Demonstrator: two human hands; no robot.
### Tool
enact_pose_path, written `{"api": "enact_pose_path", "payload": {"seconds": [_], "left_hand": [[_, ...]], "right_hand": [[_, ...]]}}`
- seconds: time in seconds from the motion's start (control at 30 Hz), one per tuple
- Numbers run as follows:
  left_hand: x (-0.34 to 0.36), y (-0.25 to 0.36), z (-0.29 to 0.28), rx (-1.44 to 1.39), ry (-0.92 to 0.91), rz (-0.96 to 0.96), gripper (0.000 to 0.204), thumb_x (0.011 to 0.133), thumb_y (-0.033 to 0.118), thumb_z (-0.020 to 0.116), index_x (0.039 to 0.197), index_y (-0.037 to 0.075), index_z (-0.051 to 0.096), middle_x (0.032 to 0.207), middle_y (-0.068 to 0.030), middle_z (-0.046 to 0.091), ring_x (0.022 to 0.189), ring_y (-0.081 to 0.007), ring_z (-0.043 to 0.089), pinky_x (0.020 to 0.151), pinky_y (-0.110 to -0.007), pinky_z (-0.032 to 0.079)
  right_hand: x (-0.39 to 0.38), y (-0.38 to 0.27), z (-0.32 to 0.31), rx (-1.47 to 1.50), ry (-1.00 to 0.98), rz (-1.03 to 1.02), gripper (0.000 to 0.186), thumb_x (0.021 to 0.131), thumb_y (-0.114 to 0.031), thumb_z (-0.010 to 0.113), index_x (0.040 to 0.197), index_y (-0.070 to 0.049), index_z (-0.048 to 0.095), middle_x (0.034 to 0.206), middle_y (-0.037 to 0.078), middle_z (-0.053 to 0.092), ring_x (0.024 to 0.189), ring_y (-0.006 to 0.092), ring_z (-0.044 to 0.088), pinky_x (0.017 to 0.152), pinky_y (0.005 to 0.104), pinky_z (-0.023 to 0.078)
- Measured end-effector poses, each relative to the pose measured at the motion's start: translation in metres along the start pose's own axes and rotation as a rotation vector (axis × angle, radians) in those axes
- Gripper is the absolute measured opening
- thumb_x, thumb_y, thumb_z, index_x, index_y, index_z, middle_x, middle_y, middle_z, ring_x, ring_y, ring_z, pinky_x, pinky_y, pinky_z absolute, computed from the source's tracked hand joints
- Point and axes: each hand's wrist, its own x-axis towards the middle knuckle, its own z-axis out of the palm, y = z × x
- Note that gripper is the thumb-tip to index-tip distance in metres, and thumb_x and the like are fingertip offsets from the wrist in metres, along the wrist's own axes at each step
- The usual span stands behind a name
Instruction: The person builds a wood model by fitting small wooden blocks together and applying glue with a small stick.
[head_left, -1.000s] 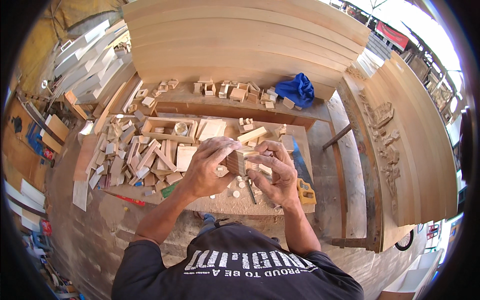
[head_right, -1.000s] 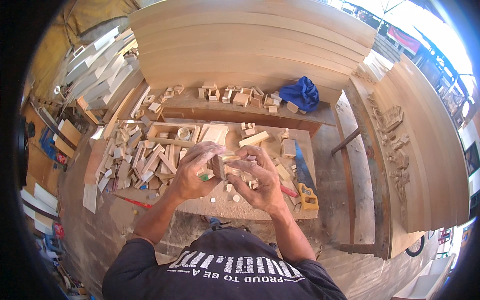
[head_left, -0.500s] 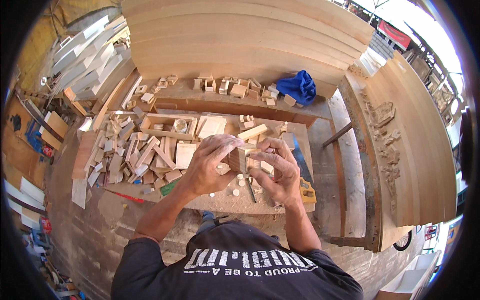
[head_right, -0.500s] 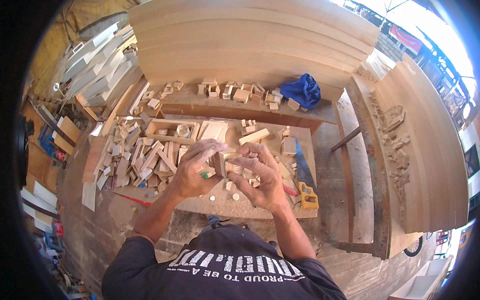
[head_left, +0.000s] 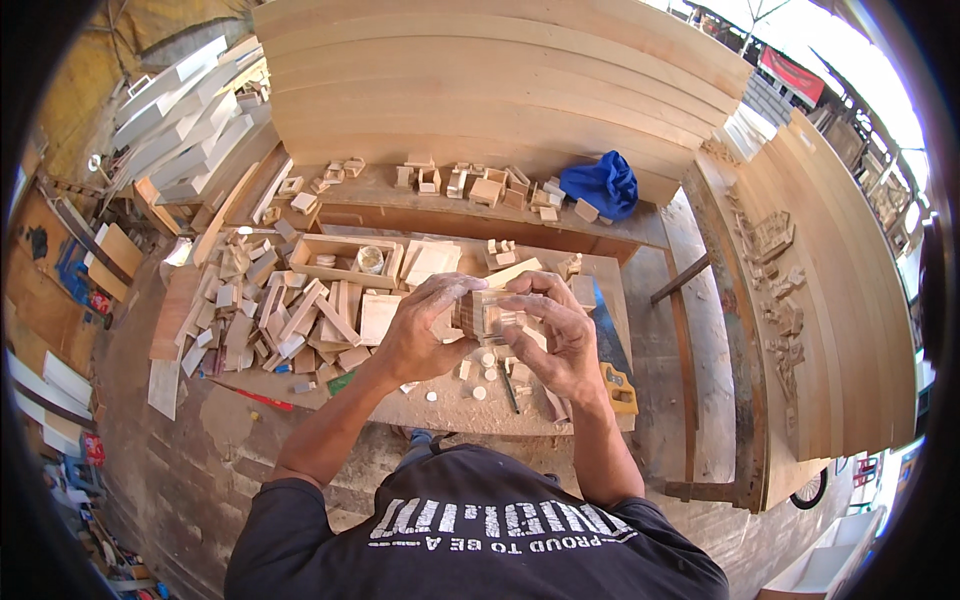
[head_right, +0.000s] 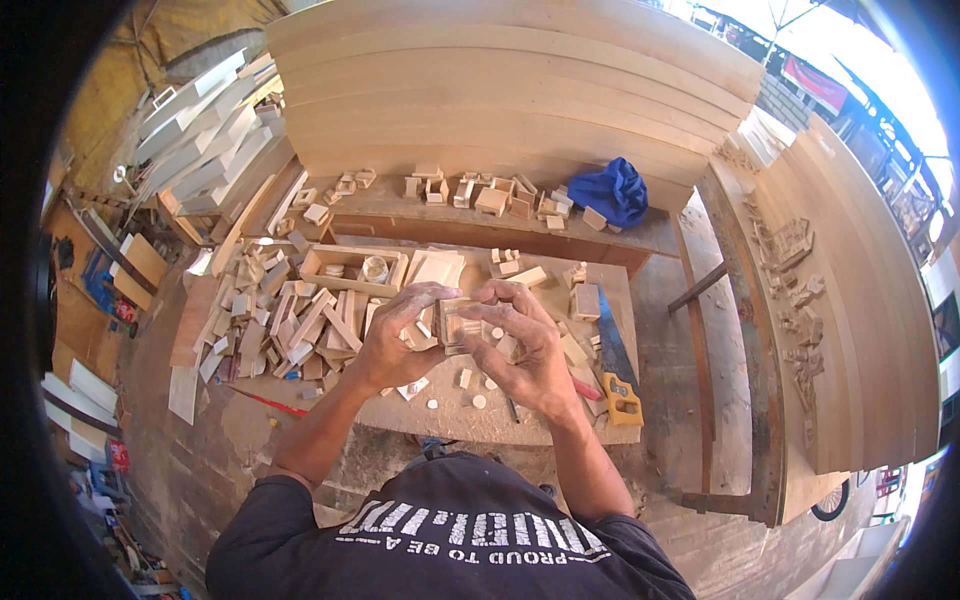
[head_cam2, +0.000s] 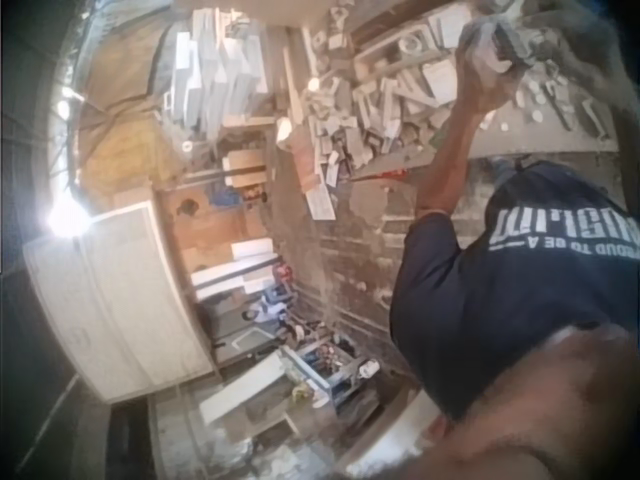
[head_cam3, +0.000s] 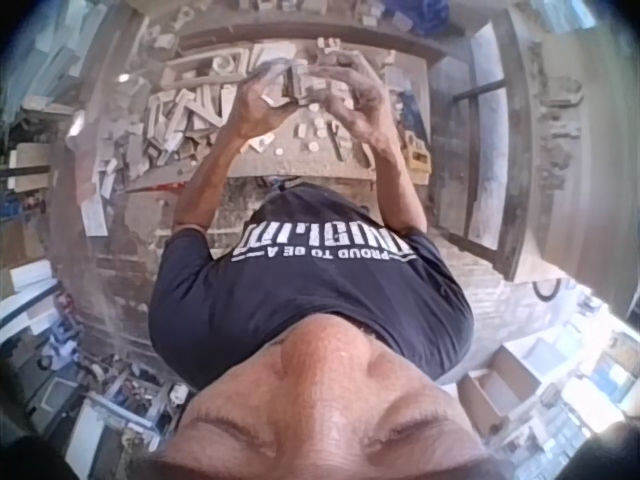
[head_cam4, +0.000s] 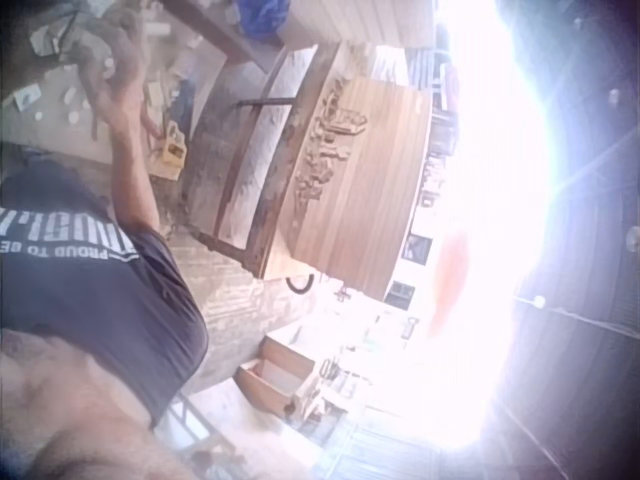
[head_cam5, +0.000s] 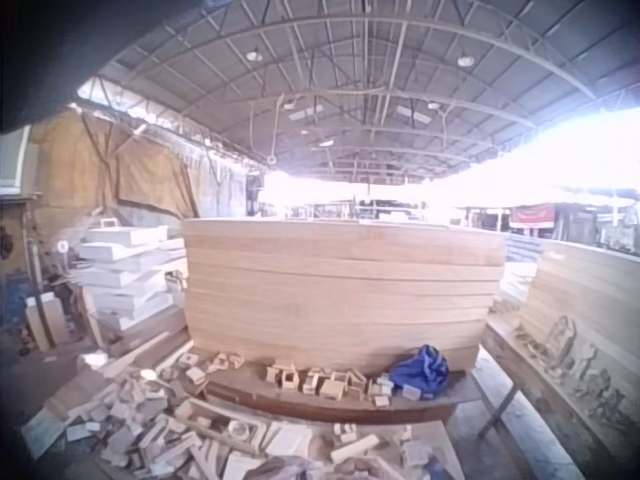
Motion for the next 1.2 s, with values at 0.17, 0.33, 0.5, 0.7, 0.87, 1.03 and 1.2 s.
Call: {"api": "enact_pose_path", "payload": {"seconds": [0.17,0.33,0.5,0.7,0.87,1.03,1.2], "left_hand": [[-0.001,-0.002,-0.002,0.005,0.012,0.020,0.068,0.065,0.004,0.087,0.129,0.005,0.064,0.128,-0.0152,0.066,0.121,-0.0328,0.062,0.105,-0.043,0.051],[-0.001,-0.001,-0.003,0.011,0.011,0.034,0.067,0.066,0.004,0.088,0.129,0.005,0.064,0.129,-0.0143,0.066,0.122,-0.0321,0.062,0.105,-0.042,0.051],[-0.002,0.001,-0.003,0.007,0.020,0.037,0.068,0.066,0.004,0.088,0.129,0.004,0.064,0.129,-0.0141,0.066,0.122,-0.0320,0.062,0.105,-0.042,0.051],[-0.003,0.004,-0.004,0.026,0.022,0.056,0.068,0.066,0.003,0.087,0.129,0.005,0.063,0.129,-0.0138,0.066,0.122,-0.0320,0.062,0.105,-0.043,0.051],[-0.004,0.005,-0.004,0.044,0.016,0.056,0.069,0.065,0.004,0.087,0.130,0.006,0.063,0.129,-0.0140,0.066,0.123,-0.0326,0.061,0.106,-0.043,0.050],[-0.005,0.006,-0.004,0.052,0.019,0.062,0.069,0.065,0.005,0.088,0.130,0.007,0.064,0.130,-0.0140,0.066,0.124,-0.0329,0.061,0.106,-0.044,0.049],[-0.011,0.002,-0.004,0.064,0.011,0.040,0.069,0.066,0.007,0.088,0.130,0.008,0.064,0.130,-0.0132,0.066,0.125,-0.0329,0.060,0.107,-0.044,0.048]], "right_hand": [[0.002,-0.001,0.004,-0.005,0.003,-0.024,0.035,0.079,-0.005,0.081,0.113,-0.007,0.076,0.121,0.010,0.062,0.119,0.0246,0.060,0.102,0.0372,0.047],[0.002,-0.001,0.005,-0.057,0.000,-0.052,0.035,0.078,-0.006,0.082,0.112,-0.008,0.076,0.120,0.009,0.062,0.118,0.0247,0.060,0.101,0.0382,0.047],[0.002,-0.003,0.005,-0.087,-0.008,-0.067,0.035,0.077,-0.006,0.083,0.111,-0.009,0.076,0.120,0.009,0.062,0.117,0.0242,0.060,0.101,0.0384,0.048],[-0.001,-0.007,0.006,-0.116,0.006,-0.062,0.034,0.077,-0.005,0.083,0.110,-0.009,0.076,0.120,0.009,0.062,0.117,0.0240,0.061,0.101,0.0382,0.048],[-0.003,-0.008,0.005,-0.112,0.009,-0.058,0.034,0.078,-0.005,0.083,0.110,-0.009,0.076,0.120,0.009,0.062,0.117,0.0242,0.061,0.101,0.0379,0.048],[-0.003,-0.010,0.006,-0.123,0.003,-0.058,0.033,0.078,-0.005,0.082,0.110,-0.008,0.076,0.120,0.008,0.063,0.117,0.0241,0.061,0.101,0.0379,0.048],[-0.005,-0.008,0.008,-0.125,-0.001,-0.057,0.033,0.078,-0.005,0.082,0.109,-0.008,0.076,0.119,0.009,0.063,0.116,0.0247,0.062,0.101,0.0381,0.048]]}}
